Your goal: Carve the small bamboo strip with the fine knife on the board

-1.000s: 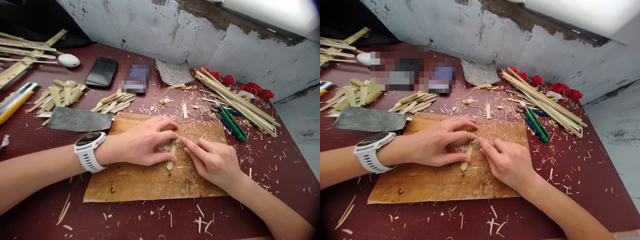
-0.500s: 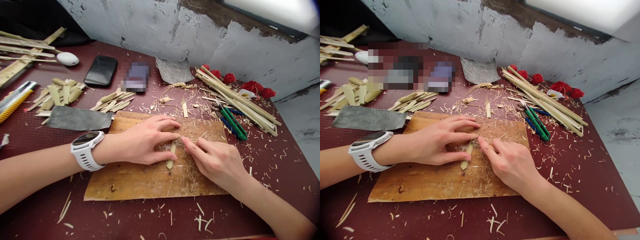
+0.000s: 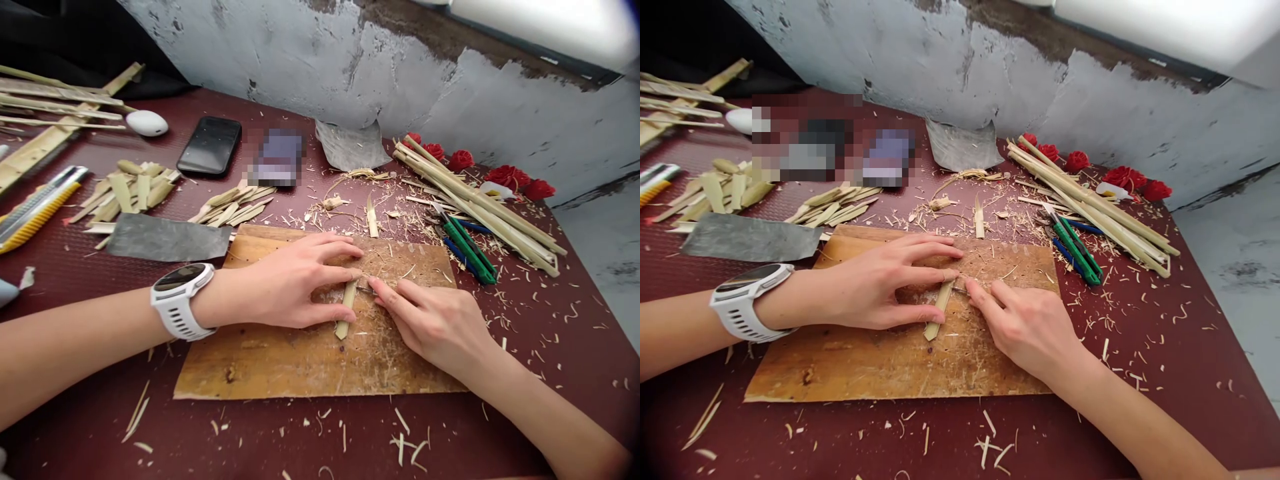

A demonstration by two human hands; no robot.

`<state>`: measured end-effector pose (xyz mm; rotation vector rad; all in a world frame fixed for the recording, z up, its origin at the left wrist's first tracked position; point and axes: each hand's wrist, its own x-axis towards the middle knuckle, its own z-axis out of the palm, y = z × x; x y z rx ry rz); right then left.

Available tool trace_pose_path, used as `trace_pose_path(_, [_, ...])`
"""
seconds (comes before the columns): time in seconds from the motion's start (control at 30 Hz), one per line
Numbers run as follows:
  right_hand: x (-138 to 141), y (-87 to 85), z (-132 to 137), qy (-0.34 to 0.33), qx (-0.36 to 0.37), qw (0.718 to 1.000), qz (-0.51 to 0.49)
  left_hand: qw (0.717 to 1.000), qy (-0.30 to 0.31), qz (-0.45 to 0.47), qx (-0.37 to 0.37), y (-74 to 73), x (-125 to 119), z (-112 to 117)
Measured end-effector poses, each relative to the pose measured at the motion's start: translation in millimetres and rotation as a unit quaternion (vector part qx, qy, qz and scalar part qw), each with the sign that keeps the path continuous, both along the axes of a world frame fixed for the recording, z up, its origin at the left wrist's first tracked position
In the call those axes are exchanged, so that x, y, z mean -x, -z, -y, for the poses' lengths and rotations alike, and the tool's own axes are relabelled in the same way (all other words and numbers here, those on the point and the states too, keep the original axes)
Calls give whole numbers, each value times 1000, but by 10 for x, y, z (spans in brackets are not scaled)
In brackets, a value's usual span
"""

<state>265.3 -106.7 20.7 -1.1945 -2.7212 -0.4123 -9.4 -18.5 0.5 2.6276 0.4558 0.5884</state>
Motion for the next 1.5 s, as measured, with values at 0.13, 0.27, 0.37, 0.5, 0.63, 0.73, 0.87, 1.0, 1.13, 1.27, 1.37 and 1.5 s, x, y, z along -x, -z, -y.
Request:
trace_pose_path(0.13, [24,11,-32,-6,-19,999,-45,1000,-1,3,-2,7,2,-2])
trace_pose_path(0.27, [51,20,-50,-13,-23,998,-57,1000,-1,7,-6,12,13,-2])
trace_pose_path(0.37, [61,26,-45,-13,-21,998,-55,1000,-1,7,-5,10,12,-4])
trace_pose_path(0.5, [59,28,-36,-6,-24,999,-47,1000,2,10,-4,8,6,-6])
trace_pose_path(0.63, [47,14,-27,-1,-9,999,-31,1000,5,8,-4,12,8,-5])
trace_pose_path(0.73, [38,3,-12,7,5,1000,-9,1000,4,7,-5,14,7,0])
trace_pose_path(0.87, [34,5,13,10,7,1000,18,1000,3,9,-4,11,6,7])
trace_pose_path(1.0, [36,5,39,11,4,999,30,1000,3,10,3,9,7,7])
trace_pose_path(1.13, [35,1,57,15,4,999,43,1000,0,7,5,6,7,6])
trace_pose_path(1.27, [37,-11,59,15,8,998,52,1000,1,7,3,2,10,6])
trace_pose_path(1.37, [48,-34,54,11,8,998,59,1000,0,11,2,2,12,6])
trace_pose_path(1.5, [58,-58,61,7,9,997,72,1000,3,14,3,11,13,6])
